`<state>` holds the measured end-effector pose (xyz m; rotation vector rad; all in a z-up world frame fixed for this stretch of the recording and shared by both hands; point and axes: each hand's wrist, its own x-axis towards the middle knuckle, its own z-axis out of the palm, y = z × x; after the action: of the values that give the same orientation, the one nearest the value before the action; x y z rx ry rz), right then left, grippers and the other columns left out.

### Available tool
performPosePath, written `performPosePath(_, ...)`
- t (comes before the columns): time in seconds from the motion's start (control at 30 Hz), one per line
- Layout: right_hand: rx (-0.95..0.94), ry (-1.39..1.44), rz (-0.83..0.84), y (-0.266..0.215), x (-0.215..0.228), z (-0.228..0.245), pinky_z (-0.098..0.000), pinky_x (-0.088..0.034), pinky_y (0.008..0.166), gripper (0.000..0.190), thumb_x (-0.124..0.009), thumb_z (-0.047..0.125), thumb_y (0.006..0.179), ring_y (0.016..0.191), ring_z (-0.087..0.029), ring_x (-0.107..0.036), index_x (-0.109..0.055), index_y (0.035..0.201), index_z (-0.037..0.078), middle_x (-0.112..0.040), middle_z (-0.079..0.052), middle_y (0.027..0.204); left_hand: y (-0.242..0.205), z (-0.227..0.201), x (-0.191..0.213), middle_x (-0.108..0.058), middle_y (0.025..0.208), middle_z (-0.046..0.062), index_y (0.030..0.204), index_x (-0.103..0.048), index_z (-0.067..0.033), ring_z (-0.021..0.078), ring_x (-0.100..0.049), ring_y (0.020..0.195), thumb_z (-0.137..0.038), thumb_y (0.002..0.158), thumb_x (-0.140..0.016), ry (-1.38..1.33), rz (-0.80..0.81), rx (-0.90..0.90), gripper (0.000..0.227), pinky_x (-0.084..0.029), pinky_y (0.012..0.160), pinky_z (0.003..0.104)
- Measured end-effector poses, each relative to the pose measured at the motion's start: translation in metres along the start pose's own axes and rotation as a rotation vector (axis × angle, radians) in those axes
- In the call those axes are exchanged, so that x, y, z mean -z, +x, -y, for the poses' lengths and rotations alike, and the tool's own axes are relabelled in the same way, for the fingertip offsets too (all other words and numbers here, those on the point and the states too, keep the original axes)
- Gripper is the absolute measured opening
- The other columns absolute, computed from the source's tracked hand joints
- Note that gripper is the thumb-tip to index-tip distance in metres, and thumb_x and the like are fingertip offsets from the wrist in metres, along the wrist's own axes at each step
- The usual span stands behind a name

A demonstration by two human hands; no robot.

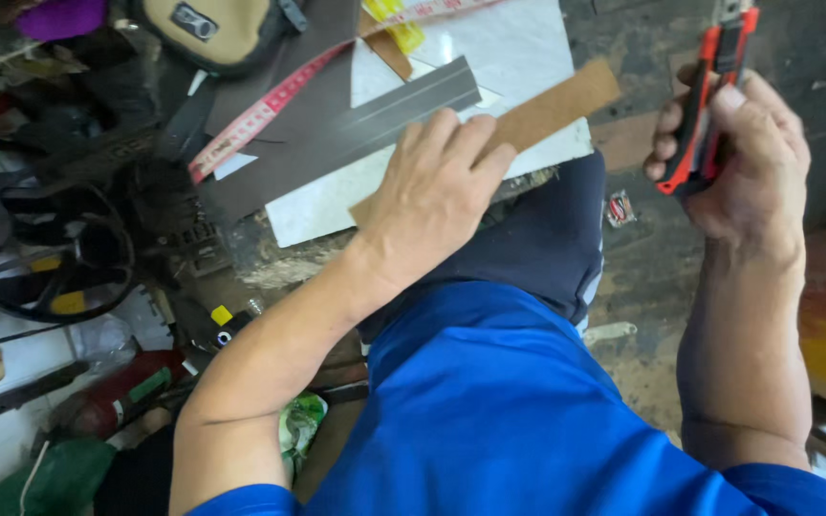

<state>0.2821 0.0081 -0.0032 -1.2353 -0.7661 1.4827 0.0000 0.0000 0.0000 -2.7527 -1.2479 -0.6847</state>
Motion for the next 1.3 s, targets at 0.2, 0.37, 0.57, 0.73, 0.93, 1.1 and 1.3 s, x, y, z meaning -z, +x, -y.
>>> performPosePath(0.2,0.237,-0.325,-0.006,-0.016,0.03,-0.02,-0.0242,-0.05,0.059,0.039,-0.061,0.046,0.113,0.062,-0.015,-0.056,-0.048,0.121,0.01,-0.056,-0.009,0.087,-0.006,-0.014,0.005,-0.054,0.095,0.012,0.099,-0.065,-0.0023,0.0239,-0.05,0.08,-0.007,0.098,-0.068,-0.018,0.079,0.057,0.005,-0.048,0.063,0.033)
performPosePath(0.37,0.194,-0.298,0.037,-0.024,0.032,-0.025,-0.0244,-0.052,0.054,0.034,-0.058,0.043,0.114,0.057,-0.012,-0.056,-0.052,0.122,0.01,-0.059,-0.006,0.083,0.0,-0.016,-0.002,-0.055,0.106,0.011,0.098,-0.063,-0.0086,0.029,-0.052,0.091,-0.031,0.08,-0.093,-0.085,0.068,0.041,0.041,-0.045,0.069,0.042)
performPosePath(0.57,0.156,-0.263,0.054,-0.024,0.027,-0.028,-0.0244,-0.052,0.055,0.042,-0.052,0.05,0.111,0.059,-0.013,-0.057,-0.051,0.124,0.01,-0.057,-0.006,0.079,0.0,-0.015,-0.029,-0.059,0.136,0.018,0.114,-0.066,-0.007,0.0375,-0.052,0.132,-0.03,0.082,-0.094,-0.14,0.05,-0.015,0.049,-0.046,0.104,0.053)
performPosePath(0.73,0.106,-0.344,0.018,-0.02,0.015,-0.026,-0.0289,-0.051,0.058,0.025,-0.047,0.04,0.118,0.063,-0.019,-0.059,-0.042,0.117,0.015,-0.057,-0.01,0.085,0.009,-0.03,-0.031,-0.059,0.139,0.022,0.115,-0.067,-0.0083,0.0405,-0.053,0.136,-0.035,0.082,-0.093,-0.159,0.095,-0.048,0.05,-0.046,0.117,0.06)
performPosePath(0.93,0.254,-0.606,0.133,-0.01,0.021,-0.018,-0.0307,-0.044,0.058,0.031,-0.049,0.03,0.119,0.063,-0.021,-0.053,-0.042,0.123,0.0,-0.057,-0.016,0.081,0.011,-0.032,-0.044,-0.064,0.135,0.012,0.137,-0.06,-0.0103,0.0307,-0.061,0.131,-0.006,0.107,-0.06,-0.02,-0.057,-0.06,0.03,-0.052,0.109,0.045)
performPosePath(1.1,0.632,-1.46,0.189,0.005,0.037,-0.024,-0.052,-0.046,0.083,0.03,-0.062,0.024,0.122,0.095,-0.044,-0.06,-0.062,0.124,-0.006,-0.062,-0.023,0.104,0.019,-0.032,-0.04,-0.058,0.126,0.017,0.128,-0.065,0.0013,0.0382,-0.057,0.126,0.006,0.102,-0.06,0.084,-0.132,-0.131,0.027,-0.06,0.099,0.043)
performPosePath(1.3,0.833,-1.734,0.111,0.008,0.031,-0.034,-0.0386,-0.046,0.064,0.048,-0.046,0.051,0.123,0.08,-0.029,-0.066,-0.074,0.121,0.012,-0.062,-0.008,0.09,0.016,-0.032,-0.045,-0.054,0.135,0.013,0.137,-0.059,-0.009,0.0367,-0.059,0.127,-0.011,0.11,-0.054,0.272,-0.056,-0.16,0.028,-0.057,0.102,0.043)
